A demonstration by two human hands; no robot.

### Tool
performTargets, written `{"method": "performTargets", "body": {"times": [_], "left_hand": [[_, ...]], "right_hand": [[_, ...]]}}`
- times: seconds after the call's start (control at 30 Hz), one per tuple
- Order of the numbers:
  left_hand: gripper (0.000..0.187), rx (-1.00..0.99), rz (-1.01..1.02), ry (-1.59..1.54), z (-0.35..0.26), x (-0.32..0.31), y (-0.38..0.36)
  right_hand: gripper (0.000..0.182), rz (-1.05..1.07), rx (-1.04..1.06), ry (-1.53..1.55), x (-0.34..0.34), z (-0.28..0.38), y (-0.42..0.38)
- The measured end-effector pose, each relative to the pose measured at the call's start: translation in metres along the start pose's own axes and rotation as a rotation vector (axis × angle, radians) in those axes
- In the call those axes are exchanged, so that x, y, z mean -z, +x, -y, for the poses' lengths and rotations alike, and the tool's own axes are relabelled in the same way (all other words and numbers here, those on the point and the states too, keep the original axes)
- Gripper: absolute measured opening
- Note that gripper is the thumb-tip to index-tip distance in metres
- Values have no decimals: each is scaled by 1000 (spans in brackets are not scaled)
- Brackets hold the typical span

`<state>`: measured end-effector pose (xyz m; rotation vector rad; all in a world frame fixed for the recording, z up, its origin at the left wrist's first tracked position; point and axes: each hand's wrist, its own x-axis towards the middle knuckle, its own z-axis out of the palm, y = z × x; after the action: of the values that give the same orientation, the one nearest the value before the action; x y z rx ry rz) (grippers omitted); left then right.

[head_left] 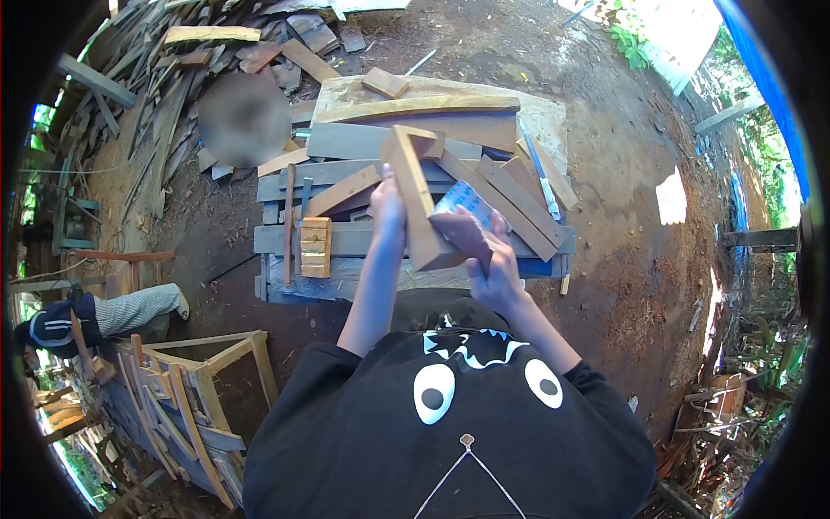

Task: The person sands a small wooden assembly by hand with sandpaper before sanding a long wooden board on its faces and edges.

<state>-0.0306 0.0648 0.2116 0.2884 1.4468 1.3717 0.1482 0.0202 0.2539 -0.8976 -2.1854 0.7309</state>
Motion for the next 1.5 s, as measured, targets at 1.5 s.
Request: {"method": "performTargets", "body": {"times": [1.5], "left_hand": [[38, -575, 428, 32, -8, -17, -44]], "right_hand": [[25, -387, -90, 211, 4, -8, 71]]}}
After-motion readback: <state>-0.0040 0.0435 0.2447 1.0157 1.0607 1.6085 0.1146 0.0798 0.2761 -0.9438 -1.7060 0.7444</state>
